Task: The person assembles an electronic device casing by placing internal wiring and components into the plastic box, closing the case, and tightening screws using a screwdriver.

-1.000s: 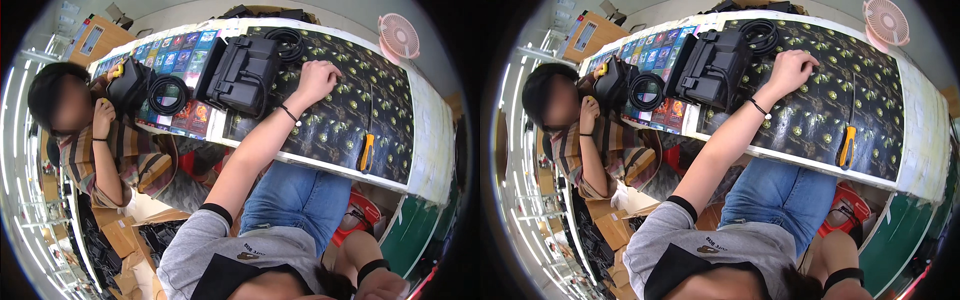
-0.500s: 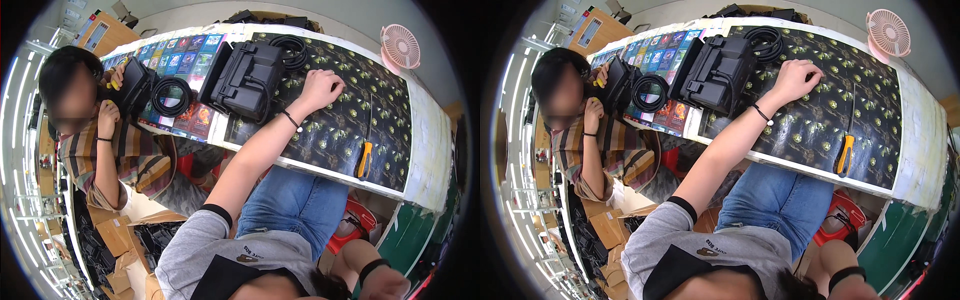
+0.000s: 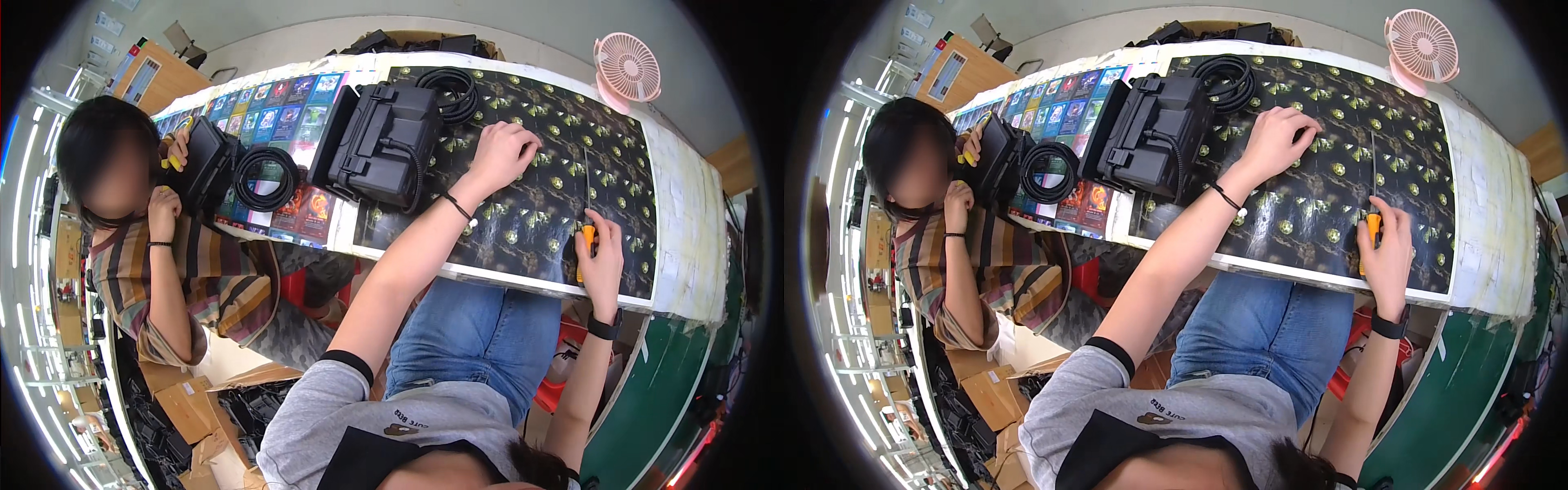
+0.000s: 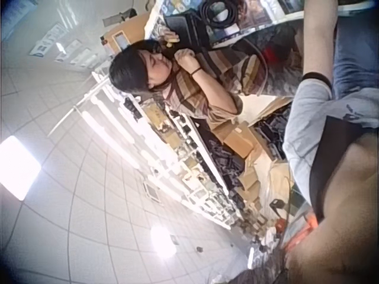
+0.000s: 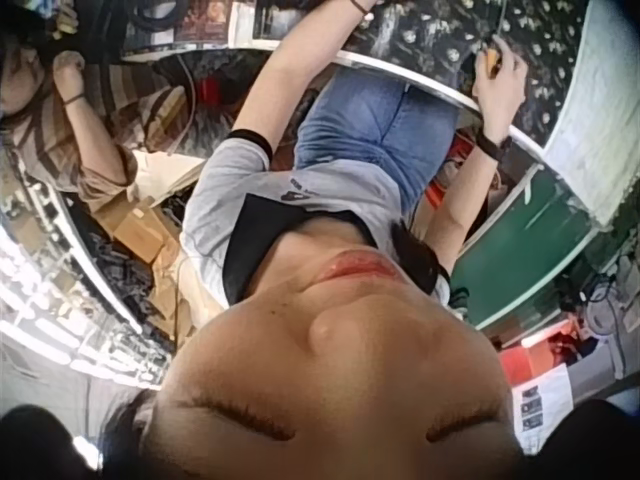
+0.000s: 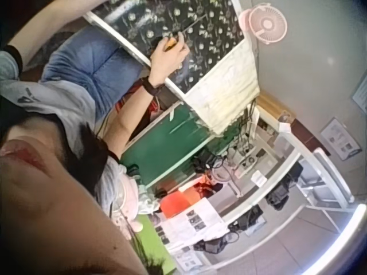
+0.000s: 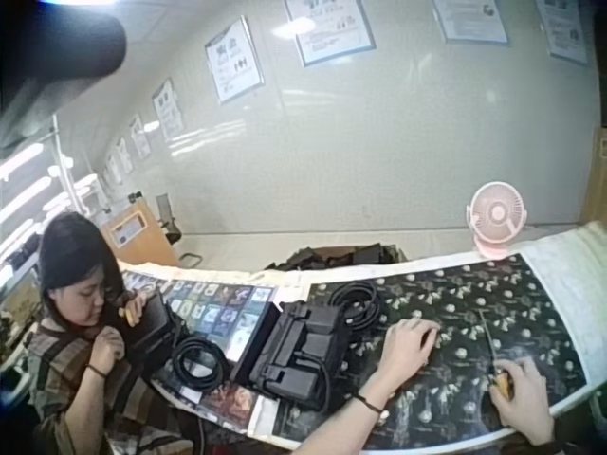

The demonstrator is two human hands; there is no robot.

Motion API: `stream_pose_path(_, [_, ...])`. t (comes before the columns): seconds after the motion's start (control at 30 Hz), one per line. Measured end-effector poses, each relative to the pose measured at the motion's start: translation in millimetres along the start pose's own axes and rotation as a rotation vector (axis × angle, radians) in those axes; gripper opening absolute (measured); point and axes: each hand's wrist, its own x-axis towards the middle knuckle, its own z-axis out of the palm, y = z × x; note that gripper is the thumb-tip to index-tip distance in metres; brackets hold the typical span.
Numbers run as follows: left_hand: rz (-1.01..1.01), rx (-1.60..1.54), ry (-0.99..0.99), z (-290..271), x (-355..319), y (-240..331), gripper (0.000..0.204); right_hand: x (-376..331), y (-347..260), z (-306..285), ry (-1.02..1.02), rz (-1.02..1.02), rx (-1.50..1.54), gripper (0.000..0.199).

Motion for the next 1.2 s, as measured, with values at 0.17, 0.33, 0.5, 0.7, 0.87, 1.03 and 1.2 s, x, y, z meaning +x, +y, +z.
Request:
stream_pose_path(0.17, [-0.021, -0.015, -0.019, 0.8, 0.5, 2.2, 0.011, -1.1, -13.6, -7.0, -0.165, -0.108, -0.076, 0.053])
stream_pose_path(0.33, [-0.063, -0.016, -0.016, 2.4, 1.6, 3.3, 0.011, 23.9, -0.1, -8.0, -0.118, 0.183, 0.407, 0.052])
stream_pose_path(0.5, [-0.046, -0.135, 0.017, 3.4, 2.7, 8.2, 0.013, 57.7, -4.1, -3.5, 0.026, 0.178, 0.674, 0.045])
stream_pose_path(0.7, [-0.02, -0.196, -0.067, -0.6, 6.5, 13.8, 0.017, 110.9, -31.7, 28.4, 0.275, -0.088, 0.787, 0.05])
stream_pose_path(0.87, [0.093, -0.209, -0.147, -2.9, 7.3, 16.8, 0.046, 133.9, -31.4, 76.9, 0.222, -0.103, 0.974, 0.047])
stream_pose_path(1.03, [0.001, -0.133, -0.331, -2.8, 5.6, 17.9, 0.071, 132.7, -8.0, 96.8, 0.195, 0.003, 0.606, 0.037])
stream_pose_path(1.2, [0.061, -0.135, -0.273, -0.9, 3.8, 18.4, 0.08, 135.7, -2.8, 97.6, 0.089, -0.007, 0.889, 0.041])
